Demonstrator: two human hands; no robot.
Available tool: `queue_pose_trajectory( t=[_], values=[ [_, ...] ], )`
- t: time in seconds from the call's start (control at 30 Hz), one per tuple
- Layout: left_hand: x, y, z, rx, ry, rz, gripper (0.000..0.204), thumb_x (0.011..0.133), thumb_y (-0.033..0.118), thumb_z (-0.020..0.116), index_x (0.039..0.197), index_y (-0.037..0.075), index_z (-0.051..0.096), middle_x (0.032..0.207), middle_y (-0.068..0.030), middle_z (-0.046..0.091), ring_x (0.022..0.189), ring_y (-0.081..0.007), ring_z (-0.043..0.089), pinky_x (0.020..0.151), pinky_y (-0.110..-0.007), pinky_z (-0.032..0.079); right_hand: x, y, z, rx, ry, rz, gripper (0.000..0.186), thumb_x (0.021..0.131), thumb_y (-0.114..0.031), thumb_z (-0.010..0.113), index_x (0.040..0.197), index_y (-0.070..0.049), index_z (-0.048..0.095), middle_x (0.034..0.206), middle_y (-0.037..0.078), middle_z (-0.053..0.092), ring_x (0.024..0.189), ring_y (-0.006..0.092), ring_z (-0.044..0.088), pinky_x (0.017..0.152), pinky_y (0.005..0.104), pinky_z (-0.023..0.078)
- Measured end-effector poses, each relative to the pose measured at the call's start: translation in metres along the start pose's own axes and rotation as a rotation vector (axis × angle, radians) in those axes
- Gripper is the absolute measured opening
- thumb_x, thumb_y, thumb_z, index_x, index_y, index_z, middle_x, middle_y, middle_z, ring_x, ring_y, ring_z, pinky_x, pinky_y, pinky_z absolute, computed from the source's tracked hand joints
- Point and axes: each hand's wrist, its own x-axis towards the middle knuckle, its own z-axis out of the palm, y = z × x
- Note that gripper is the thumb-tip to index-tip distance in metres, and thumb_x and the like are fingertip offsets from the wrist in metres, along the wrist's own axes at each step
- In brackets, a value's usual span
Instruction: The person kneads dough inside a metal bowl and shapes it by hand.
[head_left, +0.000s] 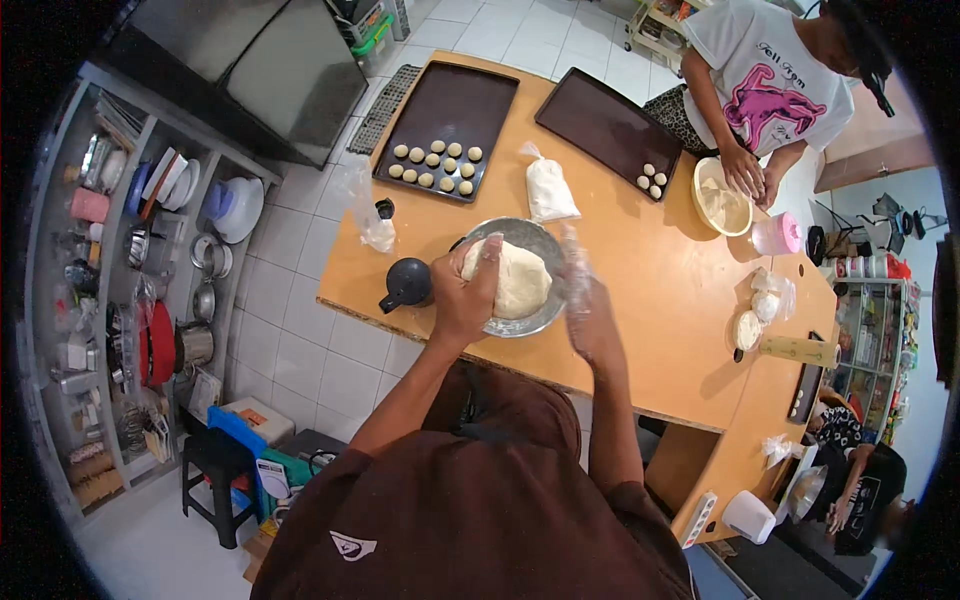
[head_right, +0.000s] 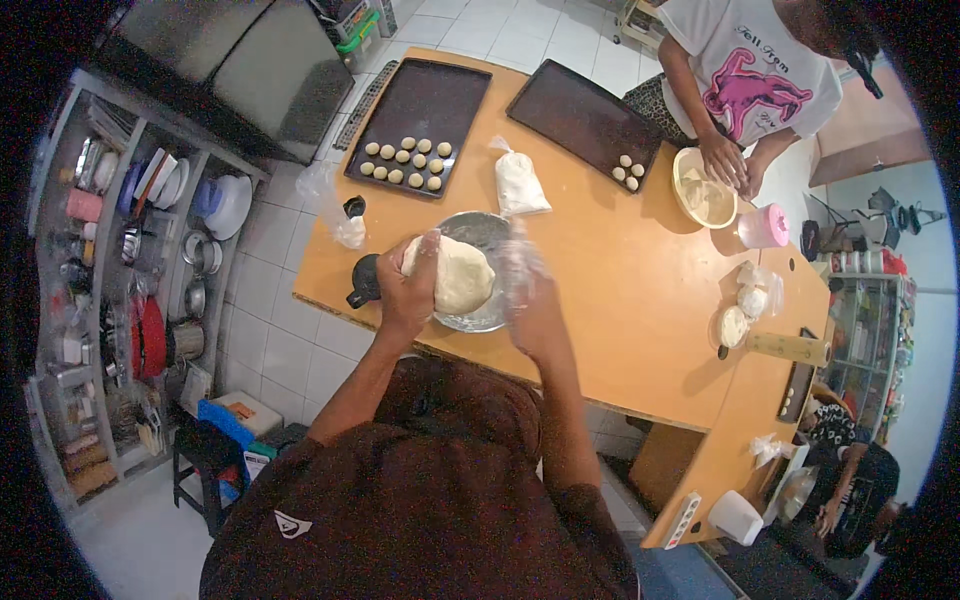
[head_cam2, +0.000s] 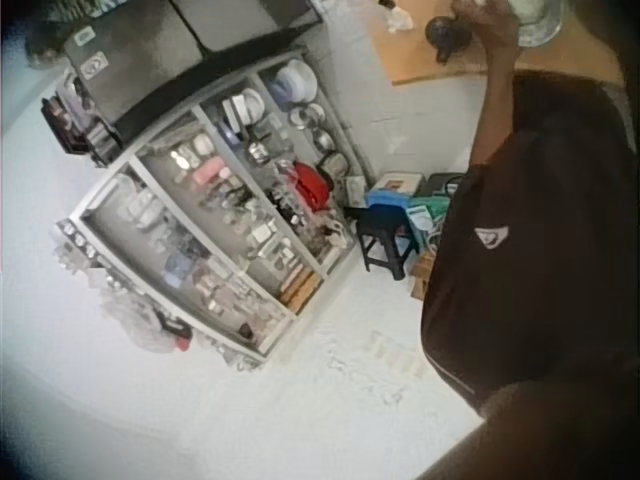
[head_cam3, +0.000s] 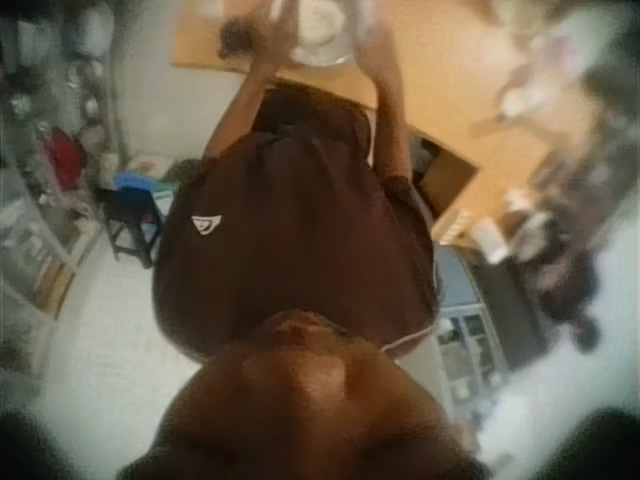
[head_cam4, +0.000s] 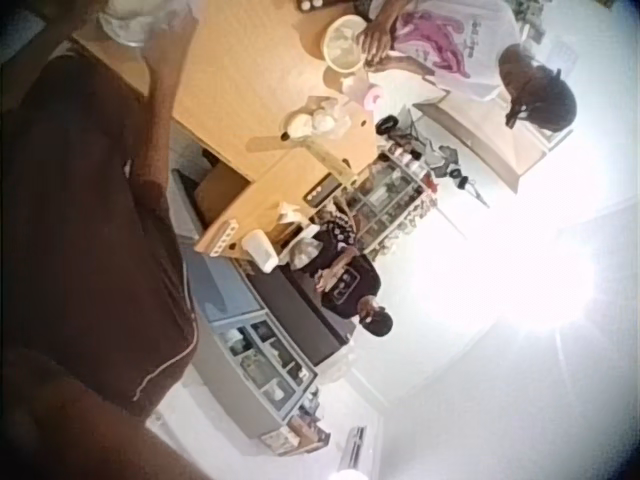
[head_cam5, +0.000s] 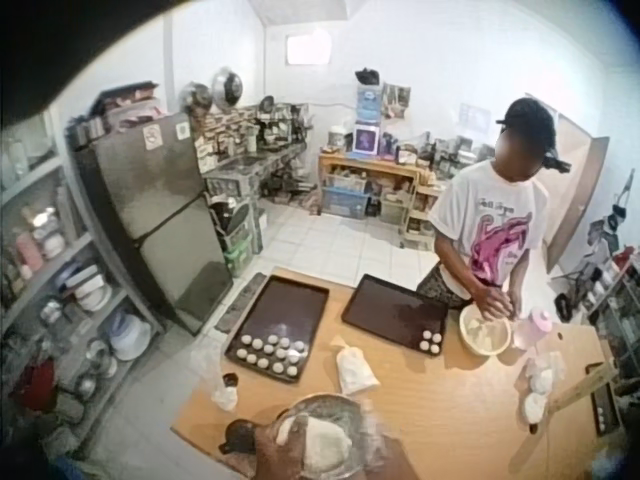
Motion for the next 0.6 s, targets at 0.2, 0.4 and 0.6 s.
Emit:
queue_pose_trajectory(
  t=[0.2,0.4,0.6],
  values=[
    [0.003,-0.032,-0.001,0.506,0.033,0.141,0.039,0.096,0.033,0.06,0.097,-0.005,0.063,0.081,-0.0151,0.068,0.073,-0.0231,0.064,0.067,-0.037,0.05,0.01,0.009,0.045,0.352,0.035,0.325,0.028,0.086,-0.017,0.064,0.1,0.006,0.067,0.105,0.027,0.065,0.1,0.0337,0.061,0.089,0.0481,0.044],
    [-0.001,-0.033,-0.018,0.315,-0.13,-0.173,0.048,0.095,0.037,0.059,0.119,-0.003,0.046,0.11,-0.0234,0.061,0.096,-0.0304,0.062,0.083,-0.044,0.047,0.019,0.035,0.046,0.032,0.184,0.193,0.029,0.084,-0.02,0.065,0.1,0.003,0.068,0.09,0.025,0.065,0.089,0.0383,0.059,0.082,0.0453,0.046],
    [-0.008,-0.037,0.012,0.205,0.057,-0.049,0.04,0.092,0.031,0.067,0.105,-0.006,0.059,0.094,-0.0168,0.068,0.084,-0.0202,0.064,0.077,-0.035,0.05,0.011,0.033,0.074,0.583,0.237,0.33,0.045,0.098,-0.041,0.054,0.108,0.002,0.065,0.096,0.016,0.067,0.087,0.0265,0.063,0.072,0.038,0.049]
  ],
)
